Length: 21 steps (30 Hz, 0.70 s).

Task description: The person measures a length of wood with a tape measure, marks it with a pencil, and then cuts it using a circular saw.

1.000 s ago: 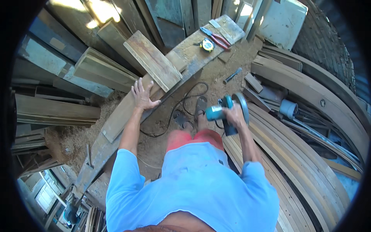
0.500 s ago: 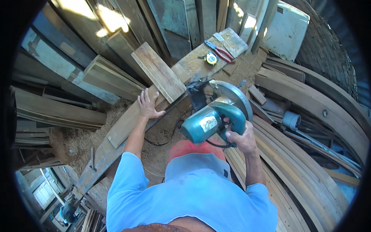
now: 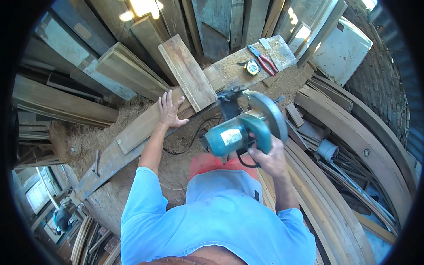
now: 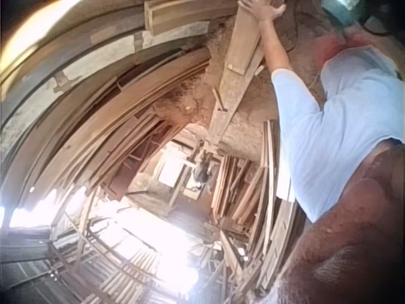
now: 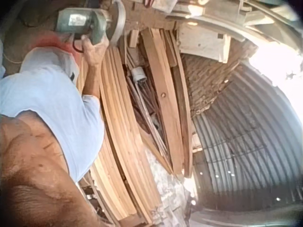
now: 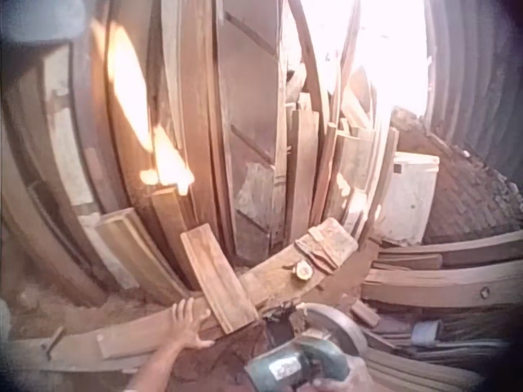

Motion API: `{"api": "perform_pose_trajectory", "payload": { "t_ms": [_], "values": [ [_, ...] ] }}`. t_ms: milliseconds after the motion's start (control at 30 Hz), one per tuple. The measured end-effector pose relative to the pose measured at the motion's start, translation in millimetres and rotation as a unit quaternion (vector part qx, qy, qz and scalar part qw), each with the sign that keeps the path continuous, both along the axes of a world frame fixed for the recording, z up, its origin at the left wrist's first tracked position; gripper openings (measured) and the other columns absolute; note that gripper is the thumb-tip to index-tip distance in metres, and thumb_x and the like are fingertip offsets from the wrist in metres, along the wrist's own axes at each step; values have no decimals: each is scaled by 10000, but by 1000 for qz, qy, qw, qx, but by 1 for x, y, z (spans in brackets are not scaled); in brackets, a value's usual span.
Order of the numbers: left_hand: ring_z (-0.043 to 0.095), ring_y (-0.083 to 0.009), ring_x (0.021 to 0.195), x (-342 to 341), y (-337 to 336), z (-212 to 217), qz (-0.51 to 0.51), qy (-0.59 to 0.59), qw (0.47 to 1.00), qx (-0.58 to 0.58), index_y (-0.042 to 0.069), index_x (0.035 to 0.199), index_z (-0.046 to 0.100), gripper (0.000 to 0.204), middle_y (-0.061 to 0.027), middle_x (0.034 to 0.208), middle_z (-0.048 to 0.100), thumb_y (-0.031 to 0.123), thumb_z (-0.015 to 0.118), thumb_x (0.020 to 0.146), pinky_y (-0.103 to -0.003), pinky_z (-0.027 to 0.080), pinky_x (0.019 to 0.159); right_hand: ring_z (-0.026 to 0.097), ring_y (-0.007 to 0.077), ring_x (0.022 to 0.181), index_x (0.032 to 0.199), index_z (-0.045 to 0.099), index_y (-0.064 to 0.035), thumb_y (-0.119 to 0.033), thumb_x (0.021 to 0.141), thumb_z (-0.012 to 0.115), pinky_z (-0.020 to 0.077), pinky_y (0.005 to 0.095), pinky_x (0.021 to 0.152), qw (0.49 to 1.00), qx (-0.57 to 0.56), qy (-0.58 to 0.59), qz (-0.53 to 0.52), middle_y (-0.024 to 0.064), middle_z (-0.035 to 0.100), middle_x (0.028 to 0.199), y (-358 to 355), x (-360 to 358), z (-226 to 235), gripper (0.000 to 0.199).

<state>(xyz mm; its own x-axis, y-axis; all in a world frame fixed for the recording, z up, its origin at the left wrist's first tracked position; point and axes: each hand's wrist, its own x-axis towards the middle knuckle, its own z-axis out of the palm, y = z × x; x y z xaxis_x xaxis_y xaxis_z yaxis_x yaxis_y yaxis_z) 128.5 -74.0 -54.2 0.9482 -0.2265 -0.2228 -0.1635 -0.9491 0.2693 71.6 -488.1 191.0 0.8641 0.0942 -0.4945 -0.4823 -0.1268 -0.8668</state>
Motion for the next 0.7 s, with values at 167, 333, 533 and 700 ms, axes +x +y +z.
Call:
{"api": "perform_pose_trajectory", "payload": {
  "t_ms": [167,333,533,700],
  "values": [
    [90,-499,1562,1,-1,0,6,10,1000,-2,376,1551,442,1178,-239,1702,125,530,952,500,-680,71,1255,598,155,779,1072,674,15,-111,790,760,502,341,734,990,-118,-1,76,43,637,835,15,13,-41,320],
    [72,-485,1575,2,-2,3,15,25,1000,-2,378,1540,475,1142,-224,1715,108,520,952,512,-663,42,1267,606,167,813,1045,655,17,-118,809,748,505,355,761,991,-106,9,81,68,645,868,26,20,-47,288],
    [40,-500,1584,6,-4,9,21,45,999,-8,373,1532,495,1127,-240,1723,89,494,958,511,-689,22,1261,617,183,821,1086,650,20,-126,828,734,508,358,776,990,-95,-21,102,85,650,867,46,36,-57,308],
    [-1,-537,1589,-13,-9,-4,-46,10,999,-26,349,1480,578,922,-253,1730,125,320,937,631,-775,13,1218,612,168,828,1094,656,28,-120,831,731,505,348,779,991,-86,-29,98,64,646,864,54,44,-53,311]
  ]
}}
